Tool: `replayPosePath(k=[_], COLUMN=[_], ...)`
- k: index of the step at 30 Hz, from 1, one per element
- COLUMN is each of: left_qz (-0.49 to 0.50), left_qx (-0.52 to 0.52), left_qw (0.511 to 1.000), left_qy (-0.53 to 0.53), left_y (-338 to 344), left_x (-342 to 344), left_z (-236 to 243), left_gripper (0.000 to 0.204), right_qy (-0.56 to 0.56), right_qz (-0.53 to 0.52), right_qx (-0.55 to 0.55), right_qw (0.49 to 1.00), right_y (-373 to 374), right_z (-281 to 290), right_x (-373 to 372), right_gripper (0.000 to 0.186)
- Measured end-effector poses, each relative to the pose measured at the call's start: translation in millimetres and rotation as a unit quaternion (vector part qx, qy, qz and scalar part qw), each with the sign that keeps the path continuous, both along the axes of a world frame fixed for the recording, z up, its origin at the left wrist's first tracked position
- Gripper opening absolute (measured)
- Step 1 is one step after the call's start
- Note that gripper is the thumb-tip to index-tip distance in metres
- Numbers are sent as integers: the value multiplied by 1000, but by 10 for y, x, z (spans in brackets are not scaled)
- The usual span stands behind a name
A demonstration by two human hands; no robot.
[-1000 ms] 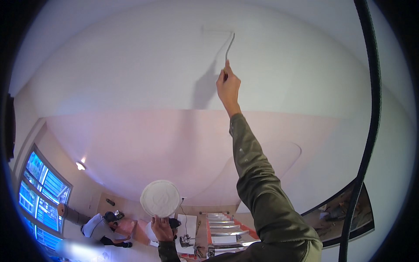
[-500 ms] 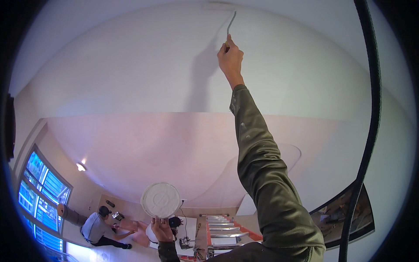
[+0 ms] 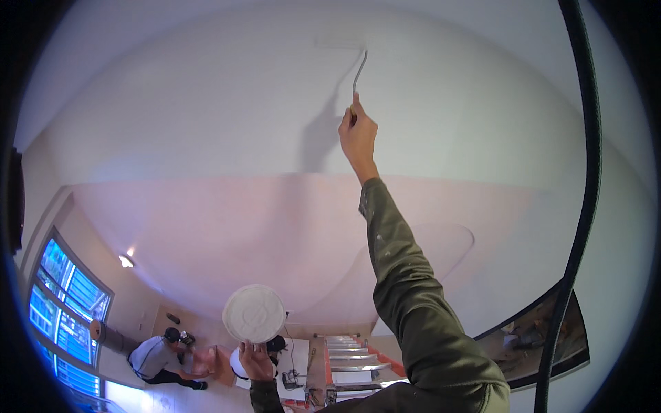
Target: The person paints a ceiling using a small roller and a paint can. They repeatedly dip the roller into the can and apply white paint to the ceiling surface in long strokes.
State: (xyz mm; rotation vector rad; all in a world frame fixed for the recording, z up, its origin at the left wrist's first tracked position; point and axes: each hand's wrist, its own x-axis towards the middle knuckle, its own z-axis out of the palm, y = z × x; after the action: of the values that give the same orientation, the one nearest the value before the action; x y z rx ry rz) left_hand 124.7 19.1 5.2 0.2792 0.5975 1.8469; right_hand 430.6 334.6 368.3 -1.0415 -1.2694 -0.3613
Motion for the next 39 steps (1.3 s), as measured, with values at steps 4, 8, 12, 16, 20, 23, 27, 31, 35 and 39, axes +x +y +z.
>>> replayPosePath(k=[4,8,12,16,20,23,27,31,35,39], left_qz=[-10,-10,-8,-7,-6,-19,-27,-93,-138,-160], left_qx=[-2,-3,10,-10,-14,0,2,97,87,91], left_qw=[1000,1000,1000,1000,1000,1000,999,991,986,978], left_qy=[12,0,2,-4,0,14,25,7,38,99], left_y=[-3,-23,-82,-106,-84,-51,-7,-45,-123,-245], left_x=[-82,-96,-148,-136,-157,-141,54,322,568,728], left_z=[-130,-95,-88,-110,-89,-52,321,278,870,1021], left_gripper=[46,45,44,45,48,50,42,33,34,30], right_qy=[26,24,27,48,81,59,48,49,-63,-93], right_qz=[16,4,-14,0,31,58,120,185,203,223], right_qx=[-45,-78,-141,-210,-262,-293,-323,-373,-432,-460], right_qw=[999,997,990,976,961,952,938,908,876,855], right_y=[-140,-252,-437,-611,-938,-1357,-2026,-2929,-3632,-3963], right_z=[-730,-1567,-2341,-2955,-3401,-3513,-3088,-2381,-1560,-1439], right_x=[-65,-129,-262,-268,-202,-52,117,488,470,392], right_gripper=[43,44,44,44,45,46,44,41,41,42])
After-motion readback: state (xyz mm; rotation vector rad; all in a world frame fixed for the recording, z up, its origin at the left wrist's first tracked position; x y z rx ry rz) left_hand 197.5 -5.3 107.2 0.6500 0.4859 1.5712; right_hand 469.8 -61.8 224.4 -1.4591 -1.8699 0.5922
